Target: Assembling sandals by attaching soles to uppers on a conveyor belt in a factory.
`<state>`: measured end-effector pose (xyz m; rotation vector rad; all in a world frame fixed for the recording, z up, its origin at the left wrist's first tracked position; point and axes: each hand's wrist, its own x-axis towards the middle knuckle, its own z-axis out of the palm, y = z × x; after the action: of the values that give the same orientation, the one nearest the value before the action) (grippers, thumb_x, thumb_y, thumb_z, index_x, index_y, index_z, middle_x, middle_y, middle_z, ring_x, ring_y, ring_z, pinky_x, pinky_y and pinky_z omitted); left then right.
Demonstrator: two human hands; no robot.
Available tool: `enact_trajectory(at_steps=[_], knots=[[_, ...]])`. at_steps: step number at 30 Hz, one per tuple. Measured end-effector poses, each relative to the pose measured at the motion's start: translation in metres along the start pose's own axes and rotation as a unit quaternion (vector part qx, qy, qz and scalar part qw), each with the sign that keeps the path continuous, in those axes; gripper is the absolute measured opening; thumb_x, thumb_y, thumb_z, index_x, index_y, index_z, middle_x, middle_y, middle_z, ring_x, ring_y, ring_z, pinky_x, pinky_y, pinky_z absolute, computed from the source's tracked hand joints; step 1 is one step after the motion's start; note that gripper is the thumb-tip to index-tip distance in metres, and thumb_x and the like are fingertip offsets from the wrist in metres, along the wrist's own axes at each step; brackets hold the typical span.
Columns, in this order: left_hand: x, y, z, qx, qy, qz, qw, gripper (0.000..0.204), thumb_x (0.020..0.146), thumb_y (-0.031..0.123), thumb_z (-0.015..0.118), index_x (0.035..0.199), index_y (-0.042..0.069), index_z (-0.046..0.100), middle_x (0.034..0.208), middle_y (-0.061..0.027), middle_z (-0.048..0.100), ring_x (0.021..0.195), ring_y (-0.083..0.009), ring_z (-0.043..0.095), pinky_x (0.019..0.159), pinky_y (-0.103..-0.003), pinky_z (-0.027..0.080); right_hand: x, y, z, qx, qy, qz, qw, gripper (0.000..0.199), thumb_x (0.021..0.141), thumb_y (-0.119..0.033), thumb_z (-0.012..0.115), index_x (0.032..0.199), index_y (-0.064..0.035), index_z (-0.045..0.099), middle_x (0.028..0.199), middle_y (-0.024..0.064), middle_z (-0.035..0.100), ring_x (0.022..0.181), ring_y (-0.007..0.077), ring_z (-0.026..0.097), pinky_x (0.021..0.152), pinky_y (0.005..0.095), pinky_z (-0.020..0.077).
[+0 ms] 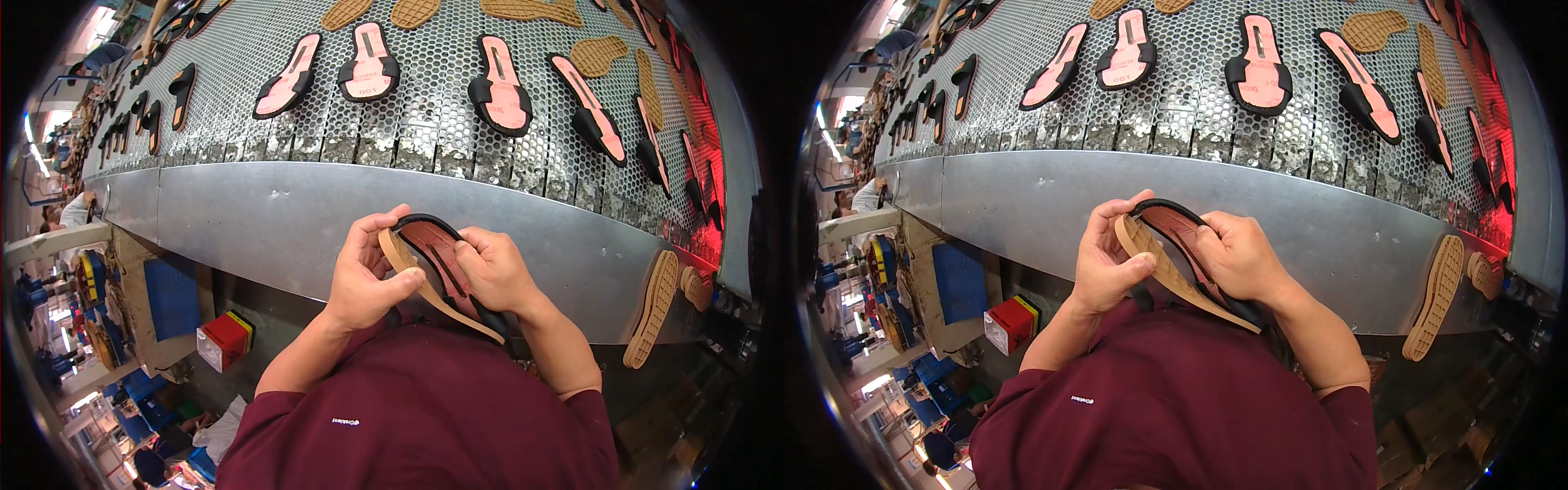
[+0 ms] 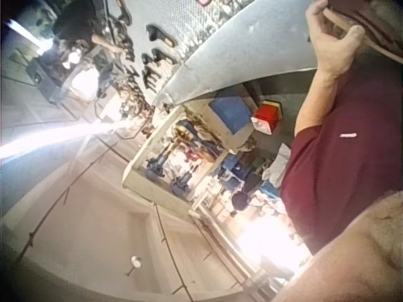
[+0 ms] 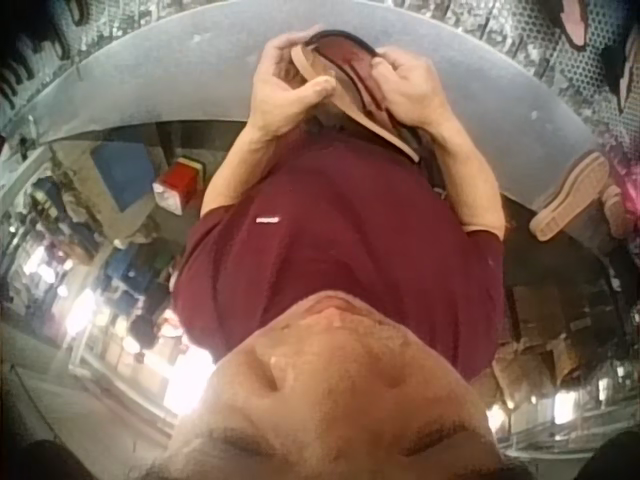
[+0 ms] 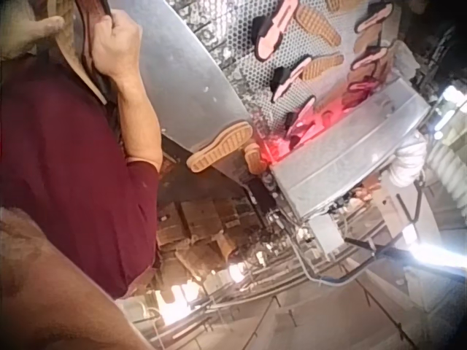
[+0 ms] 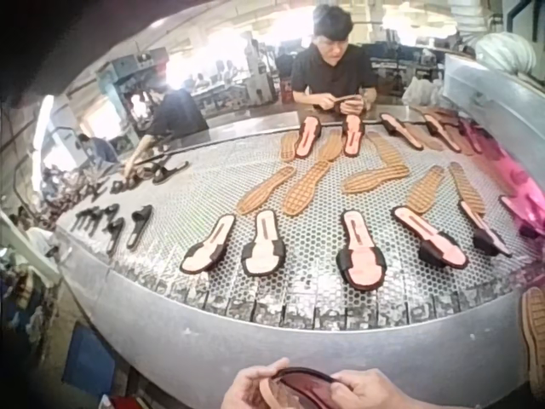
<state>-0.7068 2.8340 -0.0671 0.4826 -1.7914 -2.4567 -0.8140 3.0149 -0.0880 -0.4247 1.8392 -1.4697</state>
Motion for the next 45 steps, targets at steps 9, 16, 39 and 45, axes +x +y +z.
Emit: enact_trajectory(at_steps=[9, 16, 39, 45], knots=[[0.023, -0.004, 0.012, 0.077, 0.033, -0.041, 0.996, 0.061, 0.082, 0.004, 0.078, 0.125, 0.002, 0.035, 0.111, -0.0097, 0.056, 0.098, -0.0143, 0.061, 0.080, -0.029, 0.055, -0.011, -0.034, -0.006, -0.281, 0.095, -0.307, 0.904, 0.045, 0.070, -0.039, 0.084, 0.097, -0.0068, 0.070, 0.083, 0.0117, 0.062, 0.070, 0.0301, 0.063, 0.065, 0.0383, 0.0519], [0.028, -0.010, 0.007, -0.081, -0.031, -0.057, 0.995, 0.031, 0.103, 0.016, 0.050, 0.129, 0.000, 0.054, 0.107, -0.0083, 0.065, 0.087, -0.0132, 0.063, 0.073, -0.029, 0.056, -0.001, -0.044, -0.028, -0.118, 0.007, -0.019, 0.993, 0.039, 0.074, -0.027, 0.083, 0.094, 0.0006, 0.066, 0.094, 0.0166, 0.071, 0.082, 0.0239, 0.071, 0.068, 0.0342, 0.0540], [0.041, -0.025, 0.032, -0.050, -0.189, -0.016, 0.981, 0.075, 0.070, -0.001, 0.084, 0.134, 0.008, 0.047, 0.132, -0.0063, 0.052, 0.124, -0.0186, 0.051, 0.105, -0.037, 0.043, -0.017, -0.029, -0.053, -0.085, -0.066, -0.161, 0.981, 0.084, 0.063, -0.020, 0.088, 0.135, -0.0064, 0.046, 0.127, 0.0113, 0.057, 0.116, 0.0235, 0.058, 0.099, 0.0369, 0.0454], [0.041, -0.024, 0.043, -0.059, -0.192, 0.043, 0.979, 0.069, 0.072, -0.001, 0.081, 0.133, 0.005, 0.048, 0.128, -0.0067, 0.055, 0.118, -0.0191, 0.056, 0.103, -0.038, 0.046, -0.023, -0.017, -0.059, 0.006, -0.064, -0.173, 0.983, 0.080, 0.064, -0.017, 0.083, 0.135, -0.0056, 0.047, 0.125, 0.0109, 0.057, 0.115, 0.0215, 0.056, 0.100, 0.0350, 0.0438]])
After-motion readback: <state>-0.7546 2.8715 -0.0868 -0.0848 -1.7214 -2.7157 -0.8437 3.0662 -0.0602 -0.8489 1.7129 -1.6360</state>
